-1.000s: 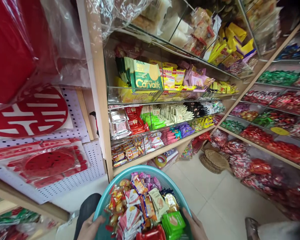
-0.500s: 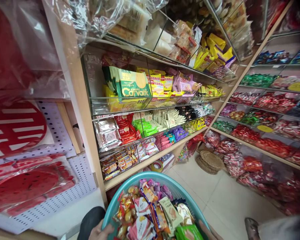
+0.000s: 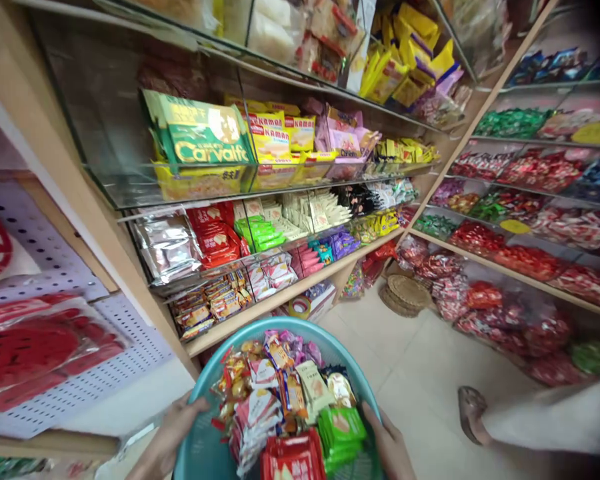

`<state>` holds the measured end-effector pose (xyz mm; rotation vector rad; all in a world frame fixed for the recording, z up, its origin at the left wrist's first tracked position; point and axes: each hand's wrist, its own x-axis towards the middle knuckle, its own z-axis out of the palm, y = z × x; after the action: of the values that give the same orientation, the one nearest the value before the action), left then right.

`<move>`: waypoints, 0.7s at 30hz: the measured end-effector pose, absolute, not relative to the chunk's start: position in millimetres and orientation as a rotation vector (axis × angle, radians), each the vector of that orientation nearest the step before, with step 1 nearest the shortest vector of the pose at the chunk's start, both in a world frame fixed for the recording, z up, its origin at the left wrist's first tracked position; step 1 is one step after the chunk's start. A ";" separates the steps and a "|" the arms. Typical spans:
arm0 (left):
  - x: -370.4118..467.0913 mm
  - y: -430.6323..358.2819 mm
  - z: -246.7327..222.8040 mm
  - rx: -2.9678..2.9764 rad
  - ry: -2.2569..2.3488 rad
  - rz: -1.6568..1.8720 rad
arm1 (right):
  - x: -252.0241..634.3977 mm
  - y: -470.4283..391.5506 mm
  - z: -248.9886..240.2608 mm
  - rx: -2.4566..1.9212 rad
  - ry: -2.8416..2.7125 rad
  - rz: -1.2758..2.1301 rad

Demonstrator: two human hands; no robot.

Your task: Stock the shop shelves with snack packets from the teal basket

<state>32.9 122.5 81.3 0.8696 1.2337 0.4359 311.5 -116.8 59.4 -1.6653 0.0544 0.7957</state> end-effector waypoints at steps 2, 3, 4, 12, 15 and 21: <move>31.9 125.1 87.2 0.872 1.230 0.404 | 301.5 -111.0 67.9 -1.495 0.122 0.880; 31.1 126.6 88.1 0.874 1.236 0.399 | 297.7 -108.7 71.9 -1.440 0.136 0.905; 30.0 128.0 87.9 0.877 1.244 0.395 | 294.8 -106.8 75.1 -1.408 0.147 0.912; 3.9 135.7 83.5 0.875 1.280 0.411 | 272.9 -94.6 67.5 -1.406 0.132 0.932; -6.0 139.3 84.9 0.851 1.269 0.436 | 264.3 -86.4 57.5 -1.458 0.099 0.924; -12.1 151.6 60.2 0.878 1.242 0.493 | 281.7 -82.8 29.7 -1.823 -0.070 0.676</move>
<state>-12.1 151.6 60.2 0.8776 1.2421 0.4934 281.7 -82.8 29.7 -1.8235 -0.0698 0.6764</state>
